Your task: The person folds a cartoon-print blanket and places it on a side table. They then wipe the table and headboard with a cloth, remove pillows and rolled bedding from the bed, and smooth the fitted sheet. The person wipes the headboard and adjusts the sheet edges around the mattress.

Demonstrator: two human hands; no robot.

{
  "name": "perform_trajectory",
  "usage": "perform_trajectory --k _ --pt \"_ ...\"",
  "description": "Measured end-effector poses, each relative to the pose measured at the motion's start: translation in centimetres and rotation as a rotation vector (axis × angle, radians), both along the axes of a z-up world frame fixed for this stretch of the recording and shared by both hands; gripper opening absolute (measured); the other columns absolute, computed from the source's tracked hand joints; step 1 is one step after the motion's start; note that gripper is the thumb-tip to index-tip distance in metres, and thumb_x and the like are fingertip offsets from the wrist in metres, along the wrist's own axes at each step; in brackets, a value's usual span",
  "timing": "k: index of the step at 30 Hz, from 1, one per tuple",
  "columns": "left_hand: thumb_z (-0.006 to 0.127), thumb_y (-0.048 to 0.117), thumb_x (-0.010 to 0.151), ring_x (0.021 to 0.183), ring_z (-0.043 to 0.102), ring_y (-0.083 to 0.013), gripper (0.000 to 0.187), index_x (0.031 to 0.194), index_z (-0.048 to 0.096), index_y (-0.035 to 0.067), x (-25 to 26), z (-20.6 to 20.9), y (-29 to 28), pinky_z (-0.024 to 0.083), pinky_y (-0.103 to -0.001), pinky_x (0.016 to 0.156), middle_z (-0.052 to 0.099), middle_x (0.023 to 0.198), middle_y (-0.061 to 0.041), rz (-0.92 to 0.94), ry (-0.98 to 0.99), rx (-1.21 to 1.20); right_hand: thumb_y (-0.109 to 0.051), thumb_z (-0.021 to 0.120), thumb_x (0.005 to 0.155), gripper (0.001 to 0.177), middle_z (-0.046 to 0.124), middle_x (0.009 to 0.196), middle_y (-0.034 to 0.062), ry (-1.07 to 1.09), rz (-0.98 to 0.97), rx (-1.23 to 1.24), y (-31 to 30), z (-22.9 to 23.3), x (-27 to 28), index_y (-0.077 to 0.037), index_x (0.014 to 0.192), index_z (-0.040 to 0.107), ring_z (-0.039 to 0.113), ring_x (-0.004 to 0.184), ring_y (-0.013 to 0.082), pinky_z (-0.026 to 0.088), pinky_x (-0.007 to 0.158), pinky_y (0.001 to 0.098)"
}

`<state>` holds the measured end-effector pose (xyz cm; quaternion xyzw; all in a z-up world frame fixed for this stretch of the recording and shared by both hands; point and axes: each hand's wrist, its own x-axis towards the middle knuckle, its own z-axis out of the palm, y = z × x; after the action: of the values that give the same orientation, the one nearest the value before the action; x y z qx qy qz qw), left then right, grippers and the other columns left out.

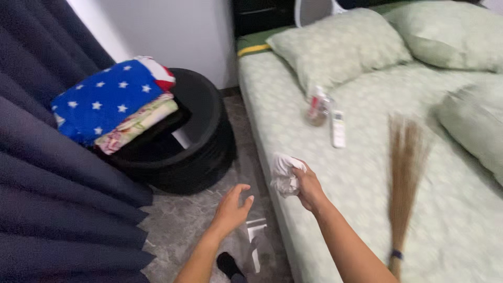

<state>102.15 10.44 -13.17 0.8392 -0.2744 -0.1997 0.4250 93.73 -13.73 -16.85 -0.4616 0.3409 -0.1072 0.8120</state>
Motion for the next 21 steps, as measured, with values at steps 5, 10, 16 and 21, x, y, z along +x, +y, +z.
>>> perform_trajectory --k 5,10,16,21 --pt "0.069 0.026 0.089 0.120 0.065 -0.0296 0.040 0.126 0.063 0.012 13.4 -3.6 5.9 0.050 -0.039 0.101 0.067 0.130 -0.011 0.132 0.080 0.033 -0.011 0.050 0.097 0.043 0.069 0.117 0.0103 -0.006 0.113 0.005 5.2 -0.4 15.7 -0.008 0.139 0.055 0.067 0.101 0.0237 0.056 0.086 0.0401" --pt "0.071 0.024 0.088 0.121 0.066 -0.0285 0.038 0.122 0.065 0.008 25.4 -9.2 12.8 0.051 -0.039 0.101 0.070 0.127 -0.013 0.289 0.037 -0.030 -0.011 0.050 0.097 0.041 0.069 0.122 0.0087 0.041 0.215 -0.145 10.5 -5.5 30.7 -0.006 0.138 0.058 0.066 0.109 0.0205 0.053 0.093 0.0359" --pt "0.070 0.024 0.090 0.118 0.070 -0.0276 0.039 0.124 0.064 0.007 33.6 -16.5 18.7 0.053 -0.038 0.100 0.073 0.125 -0.013 0.488 0.074 -0.061 -0.014 0.052 0.101 0.038 0.070 0.125 0.0085 0.104 0.405 -0.517 17.6 -12.3 45.3 -0.013 0.138 0.062 0.064 0.112 0.0200 0.050 0.097 0.0314" --pt "0.067 0.020 0.092 0.120 0.068 -0.0253 0.038 0.128 0.062 0.008 37.6 -21.4 22.6 0.057 -0.036 0.096 0.069 0.131 -0.012 0.756 0.313 -0.075 -0.011 0.052 0.096 0.052 0.058 0.149 0.0193 -0.203 0.653 -1.151 25.7 -17.5 54.3 -0.016 0.147 0.058 0.054 0.139 0.0375 0.041 0.118 0.0475"
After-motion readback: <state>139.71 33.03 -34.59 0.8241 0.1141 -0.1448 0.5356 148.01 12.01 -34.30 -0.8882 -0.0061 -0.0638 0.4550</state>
